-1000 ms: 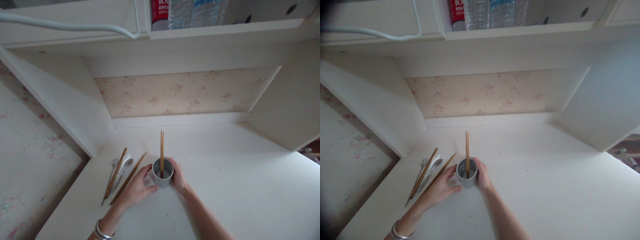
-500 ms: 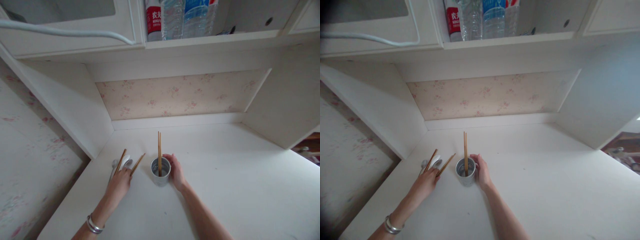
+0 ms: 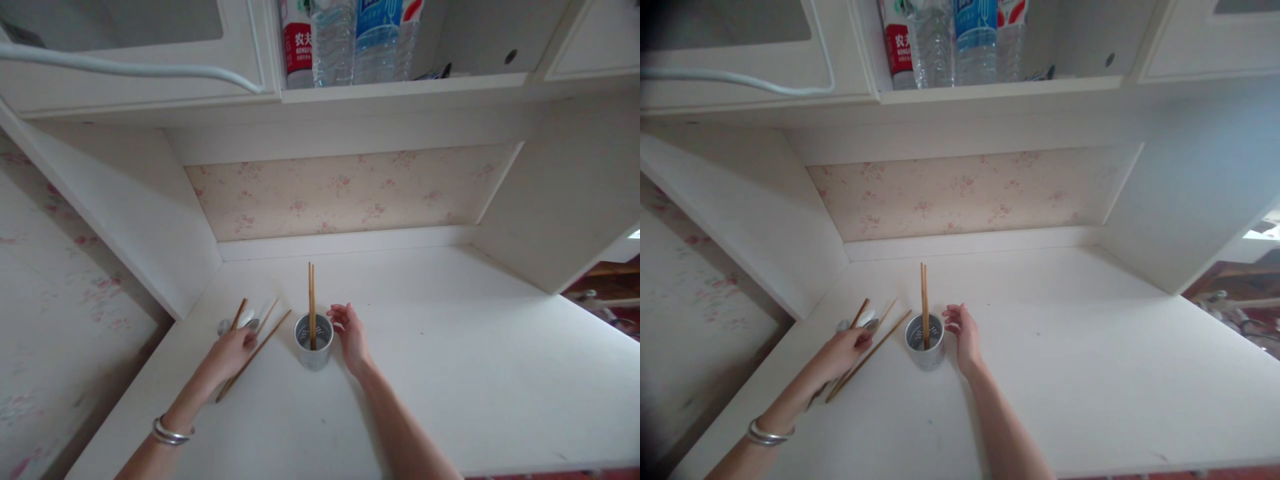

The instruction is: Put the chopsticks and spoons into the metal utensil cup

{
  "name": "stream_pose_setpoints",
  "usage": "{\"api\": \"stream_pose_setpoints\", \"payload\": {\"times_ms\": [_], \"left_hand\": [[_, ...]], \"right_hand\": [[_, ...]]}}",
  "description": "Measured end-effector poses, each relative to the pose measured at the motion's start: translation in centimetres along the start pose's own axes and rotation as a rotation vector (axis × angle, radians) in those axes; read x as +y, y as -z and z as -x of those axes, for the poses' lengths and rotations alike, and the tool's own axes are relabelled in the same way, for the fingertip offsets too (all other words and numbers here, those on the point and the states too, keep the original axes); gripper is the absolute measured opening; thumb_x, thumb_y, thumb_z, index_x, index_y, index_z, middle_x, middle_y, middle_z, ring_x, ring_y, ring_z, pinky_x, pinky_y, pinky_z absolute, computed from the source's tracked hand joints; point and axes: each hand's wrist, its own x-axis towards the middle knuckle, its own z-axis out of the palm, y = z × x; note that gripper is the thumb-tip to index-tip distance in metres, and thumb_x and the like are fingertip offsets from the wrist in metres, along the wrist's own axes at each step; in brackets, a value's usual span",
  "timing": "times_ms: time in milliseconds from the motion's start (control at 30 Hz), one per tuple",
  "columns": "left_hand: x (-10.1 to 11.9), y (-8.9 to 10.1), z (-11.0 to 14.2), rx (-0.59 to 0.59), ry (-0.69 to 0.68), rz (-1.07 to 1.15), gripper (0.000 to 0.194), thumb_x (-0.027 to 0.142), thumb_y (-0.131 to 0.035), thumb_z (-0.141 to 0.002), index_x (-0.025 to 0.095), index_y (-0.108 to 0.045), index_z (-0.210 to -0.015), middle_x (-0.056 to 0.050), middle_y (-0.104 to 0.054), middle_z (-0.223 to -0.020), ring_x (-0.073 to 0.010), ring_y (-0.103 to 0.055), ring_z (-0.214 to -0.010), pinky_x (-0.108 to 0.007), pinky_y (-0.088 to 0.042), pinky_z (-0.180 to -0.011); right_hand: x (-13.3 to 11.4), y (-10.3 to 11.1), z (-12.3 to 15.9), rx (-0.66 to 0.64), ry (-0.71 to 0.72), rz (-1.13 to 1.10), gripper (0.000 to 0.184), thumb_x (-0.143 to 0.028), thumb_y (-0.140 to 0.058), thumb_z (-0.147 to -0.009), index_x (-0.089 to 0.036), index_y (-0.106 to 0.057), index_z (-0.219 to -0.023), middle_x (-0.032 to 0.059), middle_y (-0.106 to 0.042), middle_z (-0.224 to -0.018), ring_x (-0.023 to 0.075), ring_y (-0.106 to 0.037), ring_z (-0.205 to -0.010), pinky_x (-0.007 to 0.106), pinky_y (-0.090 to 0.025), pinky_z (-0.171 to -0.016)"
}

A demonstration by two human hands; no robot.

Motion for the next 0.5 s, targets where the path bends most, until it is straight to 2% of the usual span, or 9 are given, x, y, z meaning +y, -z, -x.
{"api": "stream_pose_setpoints", "payload": {"times_ms": [233, 367, 500], "left_hand": [[3.9, 5.1, 0.9, 0.263, -0.101, 0.443, 0.035, 0.049, -0.053, -0.085, 0.019, -0.064, -0.101, -0.006, -0.072, -0.095, -0.0219, -0.067, -0.086, -0.032, -0.049, -0.079], [7.0, 6.1, 1.1, 0.446, -0.137, 0.556, 0.039, 0.052, -0.057, -0.084, 0.019, -0.064, -0.104, -0.005, -0.072, -0.097, -0.0198, -0.067, -0.087, -0.030, -0.051, -0.080], [9.9, 6.4, 1.0, 0.447, -0.184, 0.564, 0.040, 0.053, -0.054, -0.086, 0.019, -0.067, -0.102, -0.004, -0.073, -0.092, -0.0188, -0.068, -0.082, -0.029, -0.052, -0.077]], "right_hand": [[0.3, 0.1, 0.0, 0.018, 0.009, 0.022, 0.038, -0.058, -0.055, -0.086, -0.024, -0.072, -0.084, 0.0020, -0.066, -0.081, 0.0158, -0.054, -0.071, 0.027, -0.042, -0.064], [0.3, 0.1, -0.1, 0.019, 0.001, 0.022, 0.039, -0.058, -0.055, -0.085, -0.023, -0.072, -0.083, 0.0020, -0.064, -0.079, 0.0155, -0.053, -0.069, 0.027, -0.042, -0.063], [0.3, 0.2, -0.1, 0.027, -0.004, 0.021, 0.039, -0.059, -0.055, -0.085, -0.024, -0.071, -0.082, 0.0019, -0.064, -0.078, 0.0151, -0.053, -0.067, 0.027, -0.042, -0.061]]}}
